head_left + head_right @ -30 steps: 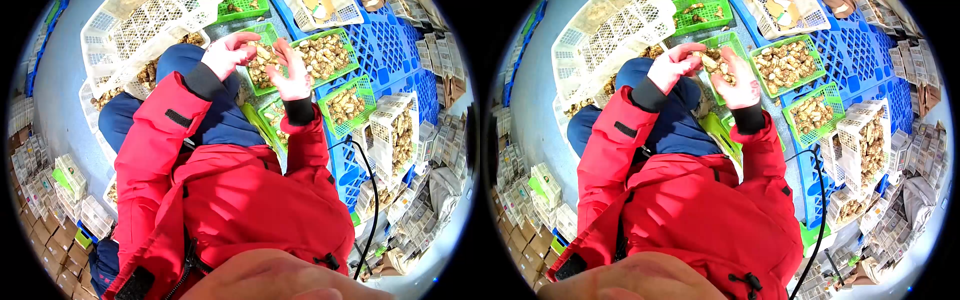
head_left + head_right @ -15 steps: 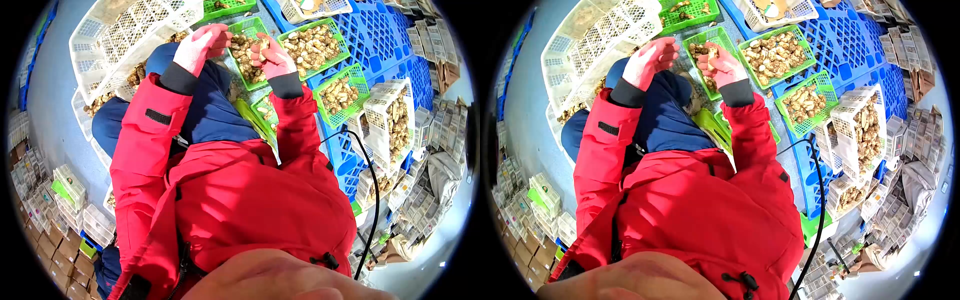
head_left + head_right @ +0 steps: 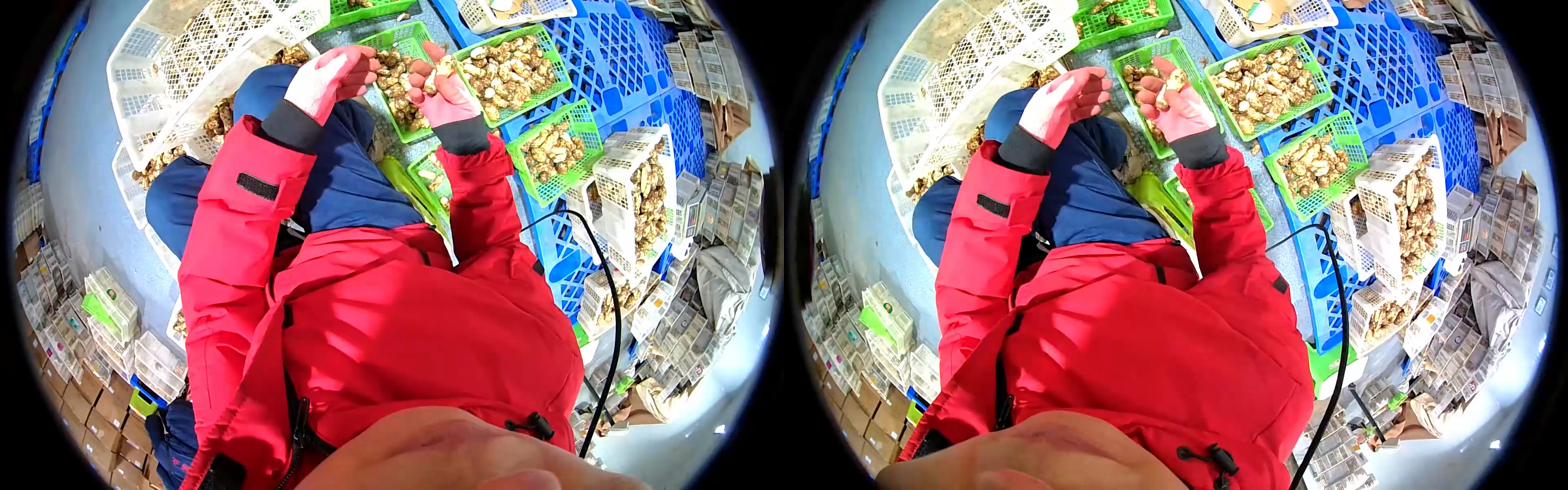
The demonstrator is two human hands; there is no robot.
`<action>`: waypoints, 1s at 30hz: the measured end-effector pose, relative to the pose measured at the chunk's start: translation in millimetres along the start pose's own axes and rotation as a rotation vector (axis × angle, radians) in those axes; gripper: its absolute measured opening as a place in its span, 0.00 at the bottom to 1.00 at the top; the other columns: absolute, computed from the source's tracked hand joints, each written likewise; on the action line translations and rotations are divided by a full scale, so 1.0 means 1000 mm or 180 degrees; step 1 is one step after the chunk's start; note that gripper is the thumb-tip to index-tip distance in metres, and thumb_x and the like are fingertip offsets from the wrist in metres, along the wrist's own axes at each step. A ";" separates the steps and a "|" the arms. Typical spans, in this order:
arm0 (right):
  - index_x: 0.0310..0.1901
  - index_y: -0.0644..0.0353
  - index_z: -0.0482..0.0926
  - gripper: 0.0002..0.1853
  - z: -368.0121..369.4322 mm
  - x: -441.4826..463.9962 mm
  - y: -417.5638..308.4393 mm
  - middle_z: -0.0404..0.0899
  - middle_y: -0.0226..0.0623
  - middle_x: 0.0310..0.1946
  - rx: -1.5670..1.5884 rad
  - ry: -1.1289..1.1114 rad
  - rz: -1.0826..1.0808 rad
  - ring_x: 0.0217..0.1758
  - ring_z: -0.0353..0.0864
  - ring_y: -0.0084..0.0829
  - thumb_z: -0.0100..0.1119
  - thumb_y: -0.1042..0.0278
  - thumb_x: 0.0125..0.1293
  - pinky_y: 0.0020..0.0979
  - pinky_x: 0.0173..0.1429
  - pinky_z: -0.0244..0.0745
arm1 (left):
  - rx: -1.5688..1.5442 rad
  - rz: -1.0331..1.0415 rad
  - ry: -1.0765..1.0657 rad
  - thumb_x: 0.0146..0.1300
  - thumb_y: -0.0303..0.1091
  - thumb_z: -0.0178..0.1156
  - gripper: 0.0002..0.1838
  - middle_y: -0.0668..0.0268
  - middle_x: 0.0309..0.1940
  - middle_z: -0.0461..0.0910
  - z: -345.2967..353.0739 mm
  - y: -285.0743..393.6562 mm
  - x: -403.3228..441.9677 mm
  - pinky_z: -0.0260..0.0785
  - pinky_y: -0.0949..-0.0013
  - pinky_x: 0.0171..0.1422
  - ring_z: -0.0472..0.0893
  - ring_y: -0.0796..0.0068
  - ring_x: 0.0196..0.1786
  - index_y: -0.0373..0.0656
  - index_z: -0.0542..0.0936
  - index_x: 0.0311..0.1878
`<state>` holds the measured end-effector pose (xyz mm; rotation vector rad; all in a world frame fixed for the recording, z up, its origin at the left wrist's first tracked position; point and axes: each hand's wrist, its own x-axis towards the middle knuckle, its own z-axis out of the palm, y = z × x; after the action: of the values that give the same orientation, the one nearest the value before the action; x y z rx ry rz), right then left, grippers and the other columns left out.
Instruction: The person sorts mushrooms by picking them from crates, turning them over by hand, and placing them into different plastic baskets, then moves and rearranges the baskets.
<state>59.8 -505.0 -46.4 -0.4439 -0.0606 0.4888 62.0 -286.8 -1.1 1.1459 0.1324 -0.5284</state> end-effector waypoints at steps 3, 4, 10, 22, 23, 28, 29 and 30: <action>0.60 0.58 0.55 0.30 -0.006 -0.001 0.001 0.71 0.40 0.43 -0.0001 0.0025 -0.0050 0.42 0.72 0.32 0.54 0.68 0.57 0.31 0.45 0.67 | 0.0110 0.0003 0.0021 0.63 0.43 0.46 0.20 0.64 0.45 0.74 0.001 0.000 0.001 0.67 0.73 0.47 0.75 0.76 0.43 0.40 0.69 0.52; 0.60 0.58 0.55 0.30 -0.008 -0.001 0.000 0.72 0.40 0.43 -0.0008 0.0009 -0.0102 0.42 0.73 0.32 0.54 0.67 0.56 0.31 0.45 0.67 | 0.0078 -0.0003 0.0028 0.63 0.43 0.46 0.20 0.64 0.45 0.74 0.002 0.000 0.001 0.67 0.74 0.47 0.74 0.76 0.43 0.40 0.69 0.52; 0.60 0.60 0.54 0.27 -0.022 -0.008 0.000 0.69 0.43 0.45 -0.0394 0.0552 0.0008 0.42 0.70 0.32 0.46 0.72 0.58 0.31 0.45 0.66 | -0.0058 -0.0033 -0.0047 0.63 0.43 0.45 0.21 0.64 0.45 0.74 -0.004 -0.003 0.004 0.66 0.75 0.47 0.74 0.77 0.44 0.39 0.68 0.52; 0.56 0.61 0.58 0.24 -0.061 -0.029 -0.019 0.68 0.47 0.45 -0.0318 0.0954 -0.0380 0.43 0.69 0.33 0.50 0.75 0.57 0.32 0.48 0.66 | 0.0005 -0.0070 -0.0176 0.63 0.44 0.45 0.21 0.64 0.47 0.73 -0.004 -0.006 0.006 0.66 0.74 0.49 0.74 0.77 0.45 0.39 0.67 0.54; 0.56 0.63 0.58 0.23 -0.063 -0.028 -0.019 0.68 0.49 0.45 -0.0346 0.0486 -0.0420 0.42 0.70 0.33 0.49 0.75 0.58 0.32 0.47 0.66 | 0.0012 -0.0111 -0.0188 0.63 0.44 0.45 0.21 0.64 0.47 0.73 -0.002 -0.007 0.007 0.66 0.74 0.49 0.74 0.77 0.45 0.39 0.67 0.54; 0.59 0.62 0.54 0.26 -0.044 -0.021 -0.019 0.66 0.50 0.50 -0.0946 0.0753 -0.0273 0.47 0.70 0.36 0.46 0.76 0.59 0.33 0.52 0.66 | -0.0020 -0.0510 -0.0235 0.63 0.45 0.46 0.21 0.63 0.47 0.73 0.013 -0.015 0.006 0.66 0.74 0.49 0.74 0.75 0.46 0.40 0.67 0.53; 0.60 0.61 0.53 0.26 -0.044 -0.019 -0.018 0.64 0.50 0.51 -0.0931 0.0780 -0.0243 0.49 0.70 0.36 0.45 0.76 0.59 0.33 0.53 0.65 | -0.0079 -0.0537 -0.0244 0.63 0.45 0.46 0.21 0.63 0.46 0.73 0.014 -0.015 0.005 0.66 0.74 0.49 0.74 0.75 0.46 0.40 0.68 0.53; 0.60 0.60 0.53 0.25 -0.045 -0.016 -0.016 0.64 0.49 0.52 -0.1054 0.0699 -0.0263 0.51 0.69 0.37 0.45 0.73 0.61 0.33 0.55 0.64 | -0.0139 -0.0563 -0.0257 0.62 0.45 0.47 0.21 0.64 0.45 0.74 0.015 -0.015 0.005 0.67 0.74 0.48 0.74 0.75 0.46 0.40 0.69 0.52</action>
<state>59.6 -543.0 -79.4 -0.8141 0.0527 0.3465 56.8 -306.0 -9.2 1.0741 0.1757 -0.7246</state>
